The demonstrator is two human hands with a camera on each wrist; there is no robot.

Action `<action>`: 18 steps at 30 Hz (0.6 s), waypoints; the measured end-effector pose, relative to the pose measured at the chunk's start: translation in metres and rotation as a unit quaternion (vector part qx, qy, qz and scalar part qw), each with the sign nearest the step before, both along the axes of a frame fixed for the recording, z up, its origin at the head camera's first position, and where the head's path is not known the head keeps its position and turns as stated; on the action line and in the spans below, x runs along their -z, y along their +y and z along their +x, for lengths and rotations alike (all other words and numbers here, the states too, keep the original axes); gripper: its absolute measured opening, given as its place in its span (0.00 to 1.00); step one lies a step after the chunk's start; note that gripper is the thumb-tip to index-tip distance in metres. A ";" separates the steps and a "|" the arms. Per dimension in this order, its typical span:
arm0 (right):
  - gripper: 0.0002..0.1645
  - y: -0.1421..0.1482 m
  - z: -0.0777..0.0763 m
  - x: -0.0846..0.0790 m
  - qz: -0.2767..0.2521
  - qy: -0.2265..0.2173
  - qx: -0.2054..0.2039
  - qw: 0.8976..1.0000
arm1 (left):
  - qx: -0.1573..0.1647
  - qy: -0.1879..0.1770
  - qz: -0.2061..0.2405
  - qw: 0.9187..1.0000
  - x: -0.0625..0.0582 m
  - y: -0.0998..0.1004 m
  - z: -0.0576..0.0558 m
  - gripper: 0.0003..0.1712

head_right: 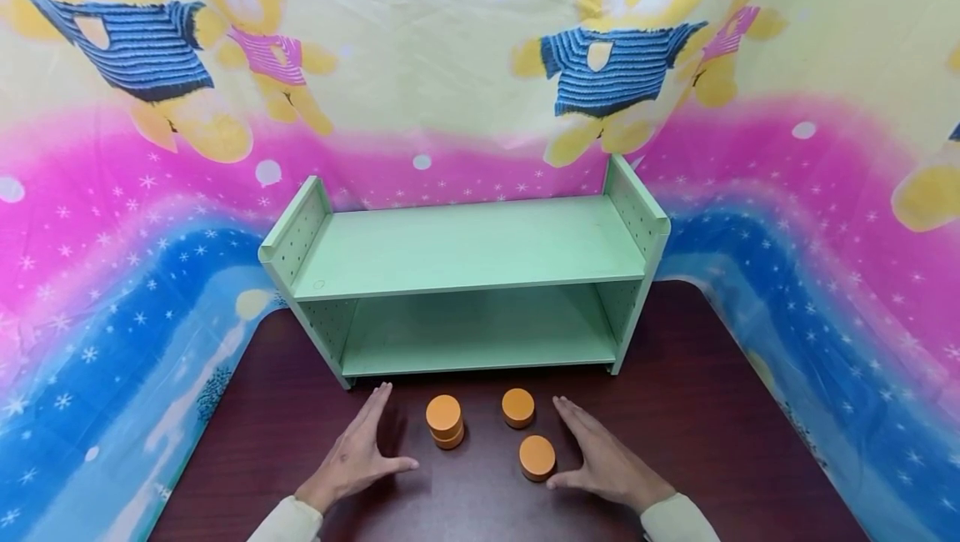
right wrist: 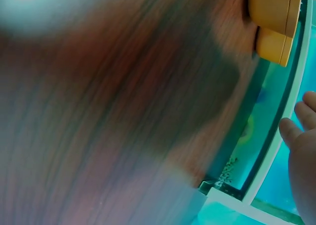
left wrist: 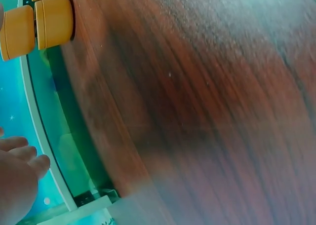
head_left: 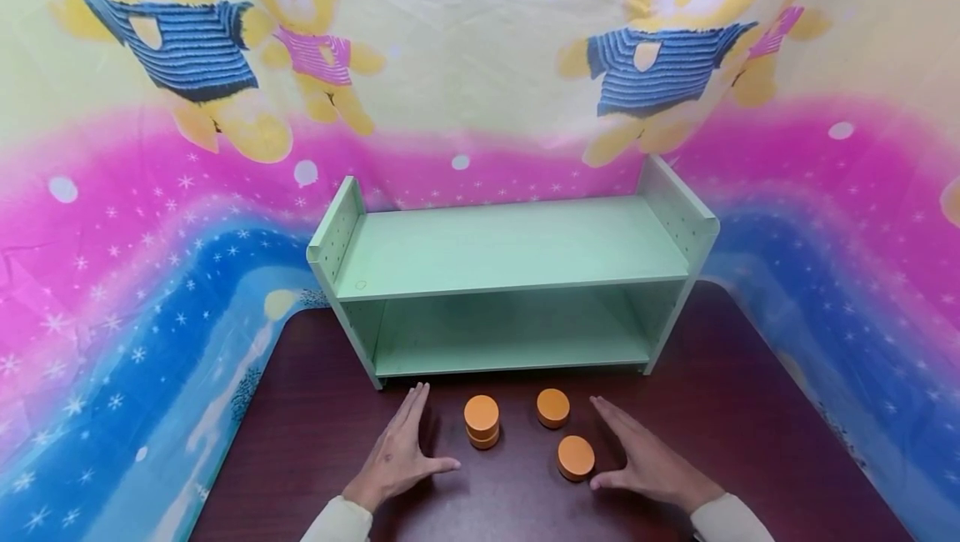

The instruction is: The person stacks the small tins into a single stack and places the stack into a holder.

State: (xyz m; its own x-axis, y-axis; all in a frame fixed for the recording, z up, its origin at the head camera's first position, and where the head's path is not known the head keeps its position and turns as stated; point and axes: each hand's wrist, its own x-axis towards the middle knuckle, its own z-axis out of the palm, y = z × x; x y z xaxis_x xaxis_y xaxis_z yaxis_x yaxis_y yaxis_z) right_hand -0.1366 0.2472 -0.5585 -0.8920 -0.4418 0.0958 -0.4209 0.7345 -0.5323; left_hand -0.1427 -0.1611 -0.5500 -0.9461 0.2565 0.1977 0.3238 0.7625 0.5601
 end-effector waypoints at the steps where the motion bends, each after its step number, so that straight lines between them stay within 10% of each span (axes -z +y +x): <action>1: 0.69 0.000 0.000 0.000 -0.001 0.003 -0.001 1.000 | 0.000 -0.002 0.003 1.000 0.001 0.001 0.000 0.73; 18: 0.61 -0.006 0.001 0.007 -0.031 0.027 -0.014 0.999 | 0.017 -0.004 0.106 0.994 0.014 0.010 -0.009 0.64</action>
State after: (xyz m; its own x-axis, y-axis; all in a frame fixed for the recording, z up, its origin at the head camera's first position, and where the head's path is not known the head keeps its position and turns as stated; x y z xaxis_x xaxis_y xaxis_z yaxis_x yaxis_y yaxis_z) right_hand -0.1359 0.2412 -0.5659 -0.8717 -0.4589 0.1718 -0.4709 0.6874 -0.5529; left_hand -0.1518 -0.1514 -0.5644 -0.9398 0.2413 0.2420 0.3411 0.6167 0.7095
